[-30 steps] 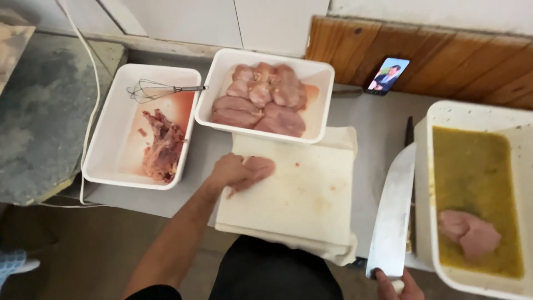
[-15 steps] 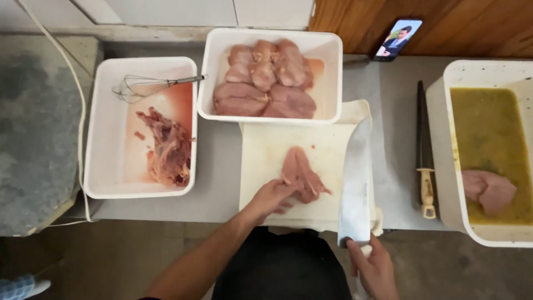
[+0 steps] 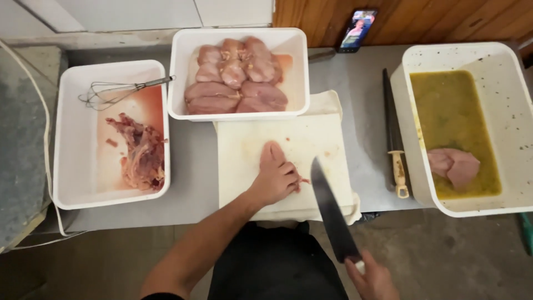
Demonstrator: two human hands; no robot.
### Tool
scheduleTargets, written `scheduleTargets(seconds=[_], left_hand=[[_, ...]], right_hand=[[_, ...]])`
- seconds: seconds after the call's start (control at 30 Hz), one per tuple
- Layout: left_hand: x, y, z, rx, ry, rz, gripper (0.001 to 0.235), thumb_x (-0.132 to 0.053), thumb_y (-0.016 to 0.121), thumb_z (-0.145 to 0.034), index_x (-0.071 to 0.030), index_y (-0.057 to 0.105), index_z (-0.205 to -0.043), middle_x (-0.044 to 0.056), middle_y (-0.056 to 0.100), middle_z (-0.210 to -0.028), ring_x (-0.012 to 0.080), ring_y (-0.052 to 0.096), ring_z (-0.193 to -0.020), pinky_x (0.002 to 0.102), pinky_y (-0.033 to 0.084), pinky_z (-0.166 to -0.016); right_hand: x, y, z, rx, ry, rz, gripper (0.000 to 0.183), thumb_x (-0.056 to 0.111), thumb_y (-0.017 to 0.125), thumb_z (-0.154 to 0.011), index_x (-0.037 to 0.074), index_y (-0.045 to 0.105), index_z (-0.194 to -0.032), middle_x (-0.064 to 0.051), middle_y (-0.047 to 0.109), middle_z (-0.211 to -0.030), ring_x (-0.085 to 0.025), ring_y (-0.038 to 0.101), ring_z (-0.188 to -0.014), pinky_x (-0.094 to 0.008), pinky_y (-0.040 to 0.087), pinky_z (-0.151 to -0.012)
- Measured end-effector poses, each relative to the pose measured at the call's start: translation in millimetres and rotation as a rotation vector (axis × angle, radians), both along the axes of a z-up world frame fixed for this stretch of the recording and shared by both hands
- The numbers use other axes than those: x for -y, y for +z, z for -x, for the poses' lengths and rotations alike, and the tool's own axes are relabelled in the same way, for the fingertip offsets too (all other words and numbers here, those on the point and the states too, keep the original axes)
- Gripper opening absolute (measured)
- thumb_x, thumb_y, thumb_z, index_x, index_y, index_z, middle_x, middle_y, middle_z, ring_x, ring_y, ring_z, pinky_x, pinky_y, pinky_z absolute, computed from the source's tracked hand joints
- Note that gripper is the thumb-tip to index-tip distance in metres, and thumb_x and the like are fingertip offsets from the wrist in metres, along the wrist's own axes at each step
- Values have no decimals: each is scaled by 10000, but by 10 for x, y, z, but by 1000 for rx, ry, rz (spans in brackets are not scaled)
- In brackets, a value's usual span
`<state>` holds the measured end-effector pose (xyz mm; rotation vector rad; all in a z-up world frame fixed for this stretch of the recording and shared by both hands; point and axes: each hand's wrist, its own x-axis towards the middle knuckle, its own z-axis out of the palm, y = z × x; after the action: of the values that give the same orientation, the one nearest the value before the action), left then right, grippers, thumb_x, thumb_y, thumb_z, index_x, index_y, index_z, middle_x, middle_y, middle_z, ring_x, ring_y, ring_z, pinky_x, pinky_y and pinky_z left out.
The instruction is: Slicing raw chicken breasts on a cutting board and placing them into a marinade container.
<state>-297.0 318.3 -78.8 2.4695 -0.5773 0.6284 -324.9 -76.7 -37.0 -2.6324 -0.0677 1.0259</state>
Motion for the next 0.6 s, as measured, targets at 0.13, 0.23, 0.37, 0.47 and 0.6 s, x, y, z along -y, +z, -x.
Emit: scheduleTargets(seconds=[0.13, 0.23, 0.37, 0.47, 0.6], left_hand=[[32, 525, 311, -47, 39, 96, 162, -81, 634, -962, -28, 709, -1095, 68, 683, -1138, 249, 577, -1138, 400, 434, -1012], [-6, 277, 403, -177, 70, 70, 356, -192, 615, -956, -72, 647, -1289, 55, 652, -1327, 269, 529, -1309, 430, 420, -1094], [-28, 96, 413, -125, 84, 61, 423, -156, 719, -941, -49, 648, -1344, 82, 617, -1441, 277, 493, -1414, 419, 380, -1188], [-30, 65, 401, -125, 126, 99, 395, -222, 685, -994, -70, 645, -1356, 77, 641, -1419, 240, 561, -1353, 380, 430, -1138], [10, 0, 362, -94, 148, 84, 505, -184, 769, -910, -69, 629, -1381, 63, 637, -1425, 233, 549, -1358, 371, 409, -1155]], right_hand=[[421, -277, 323, 144, 227, 106, 247, 523, 709, -860, 332, 600, -972, -69, 684, -640, -347, 699, -619, -420, 479, -598], [511, -408, 435, 182, 326, 129, 257, 544, 680, -881, 335, 565, -977, -30, 680, -665, -325, 683, -584, -409, 467, -552], [406, -503, 418, 125, 376, 229, 316, 638, 569, -900, 344, 541, -1015, -26, 742, -841, -399, 716, -790, -499, 526, -639], [432, -623, 450, 334, 457, 129, 243, 511, 582, -944, 282, 524, -998, 25, 660, -655, -292, 636, -527, -449, 469, -488], [298, -642, 506, 407, 394, 191, 264, 515, 581, -937, 273, 475, -954, 10, 627, -639, -334, 619, -540, -463, 470, -495]])
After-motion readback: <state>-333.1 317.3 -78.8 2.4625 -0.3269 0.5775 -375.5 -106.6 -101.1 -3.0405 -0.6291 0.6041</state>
